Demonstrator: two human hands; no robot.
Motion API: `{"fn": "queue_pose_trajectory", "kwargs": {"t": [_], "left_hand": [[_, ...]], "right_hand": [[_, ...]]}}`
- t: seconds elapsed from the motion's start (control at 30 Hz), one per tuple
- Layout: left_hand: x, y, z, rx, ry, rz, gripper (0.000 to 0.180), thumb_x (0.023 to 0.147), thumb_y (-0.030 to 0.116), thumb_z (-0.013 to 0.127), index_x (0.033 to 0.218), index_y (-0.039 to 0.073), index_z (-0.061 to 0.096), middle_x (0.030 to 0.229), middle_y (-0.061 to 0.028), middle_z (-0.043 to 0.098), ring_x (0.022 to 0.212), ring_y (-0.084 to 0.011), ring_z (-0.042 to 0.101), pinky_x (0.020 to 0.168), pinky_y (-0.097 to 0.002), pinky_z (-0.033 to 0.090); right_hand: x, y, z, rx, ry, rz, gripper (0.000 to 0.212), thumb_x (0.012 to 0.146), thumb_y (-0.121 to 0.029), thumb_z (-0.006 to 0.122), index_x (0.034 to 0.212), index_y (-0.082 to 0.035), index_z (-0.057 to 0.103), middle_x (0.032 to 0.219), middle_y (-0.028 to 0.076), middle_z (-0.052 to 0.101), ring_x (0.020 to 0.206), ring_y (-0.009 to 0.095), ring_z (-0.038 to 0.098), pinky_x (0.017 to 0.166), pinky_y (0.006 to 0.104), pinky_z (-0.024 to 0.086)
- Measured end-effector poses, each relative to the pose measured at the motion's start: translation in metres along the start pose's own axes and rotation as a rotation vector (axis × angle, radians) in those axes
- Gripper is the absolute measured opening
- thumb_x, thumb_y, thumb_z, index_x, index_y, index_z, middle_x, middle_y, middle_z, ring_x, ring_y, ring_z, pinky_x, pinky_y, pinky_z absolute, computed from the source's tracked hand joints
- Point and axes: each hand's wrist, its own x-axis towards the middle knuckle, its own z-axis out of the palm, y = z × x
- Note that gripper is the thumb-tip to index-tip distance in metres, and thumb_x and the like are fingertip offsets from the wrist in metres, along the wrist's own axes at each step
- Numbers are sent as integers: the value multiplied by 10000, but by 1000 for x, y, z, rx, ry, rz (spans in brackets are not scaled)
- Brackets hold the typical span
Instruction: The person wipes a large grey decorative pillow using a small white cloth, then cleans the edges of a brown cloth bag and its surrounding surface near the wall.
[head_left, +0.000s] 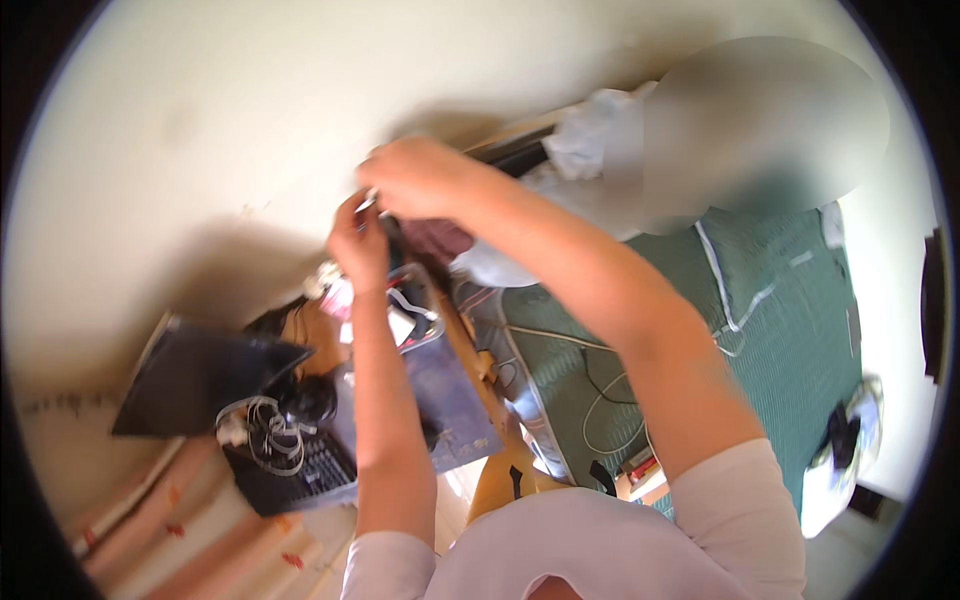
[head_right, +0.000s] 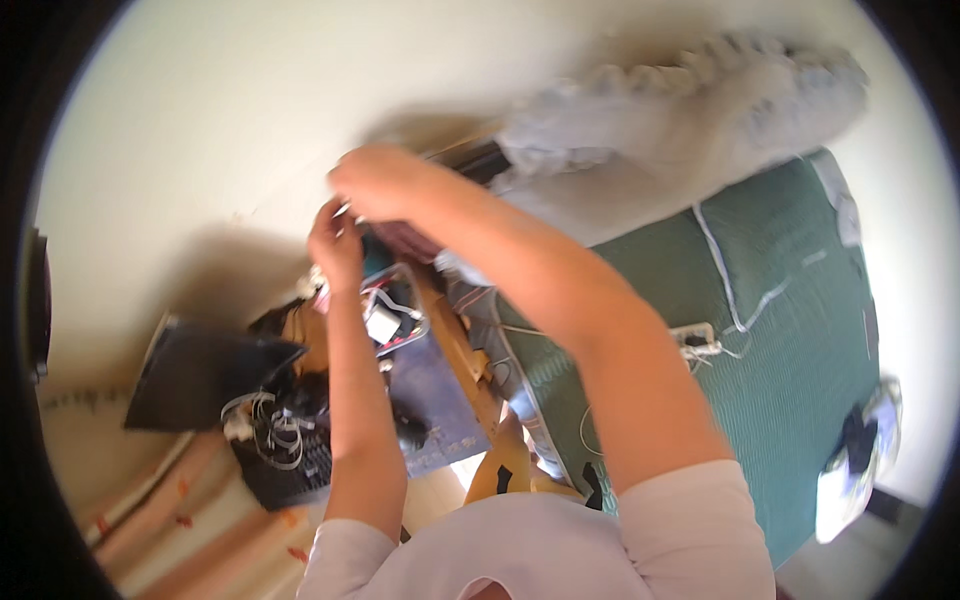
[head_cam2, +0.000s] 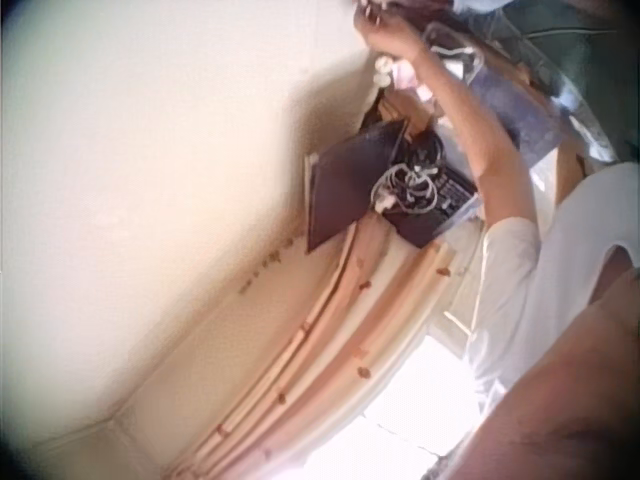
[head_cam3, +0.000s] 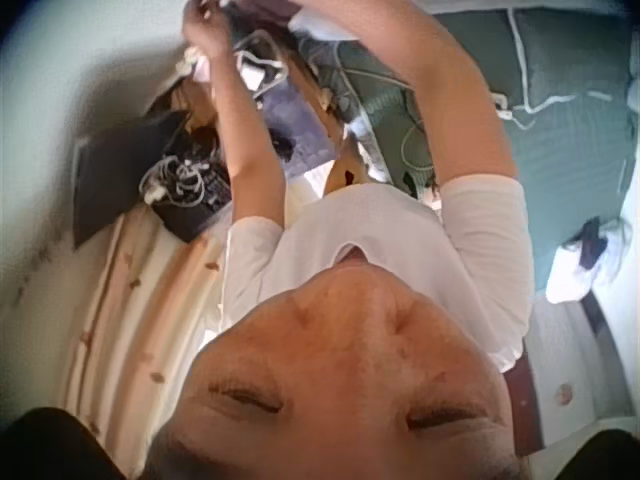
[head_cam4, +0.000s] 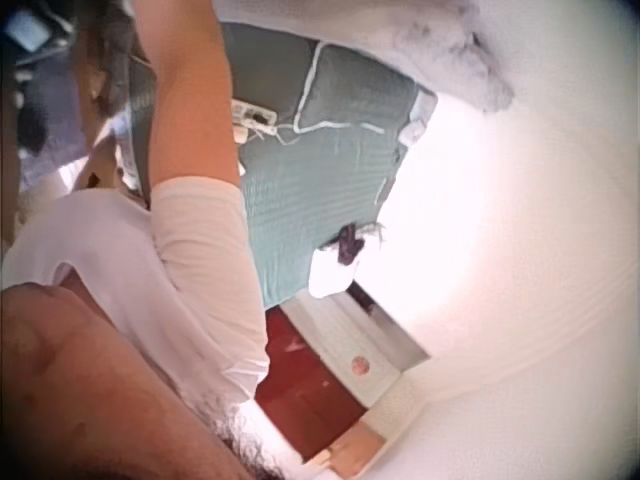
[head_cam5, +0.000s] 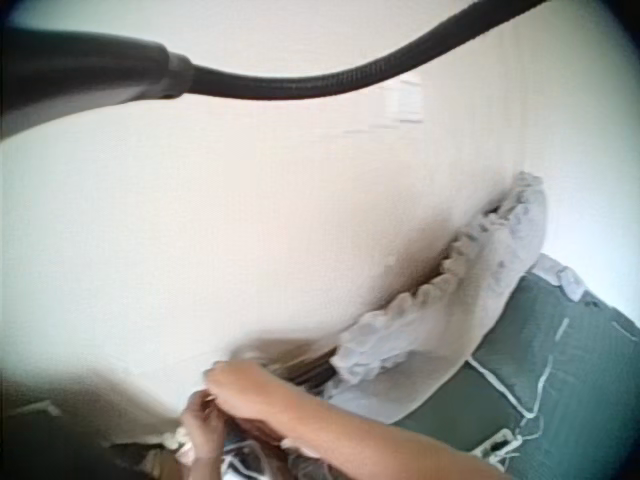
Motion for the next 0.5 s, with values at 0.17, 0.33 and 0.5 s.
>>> {"fn": "queue_pose_trajectory", "kwargs": {"t": [0.17, 0.33, 0.5], "left_hand": [[3, 14, -15, -89, 8, -83, 264, 793, -25, 630, 1051, -9, 683, 897, -140, 717, 730, -169, 682, 706, -284, 522], [6, 16, -14, -110, -21, -10, 271, 790, -33, 616, 1046, 6, 692, 906, -149, 715, 796, -195, 706, 732, -290, 532], [5, 21, -11, -61, 0, -10, 277, 789, -26, 621, 1051, 21, 695, 893, -155, 713, 782, -202, 707, 730, -292, 533]], "right_hand": [[10, 0, 8, 39, 89, -137, 165, 695, -79, 600, 851, -74, 655, 814, 134, 643, 760, 352, 623, 664, 442, 506], [9, 13, 12, 135, 144, -61, 202, 726, -88, 605, 913, -59, 675, 847, 143, 673, 763, 328, 632, 679, 402, 513], [-22, 13, 26, 312, 411, 32, 219, 782, -129, 696, 976, -27, 691, 939, 144, 689, 818, 260, 674, 730, 319, 523]]}}
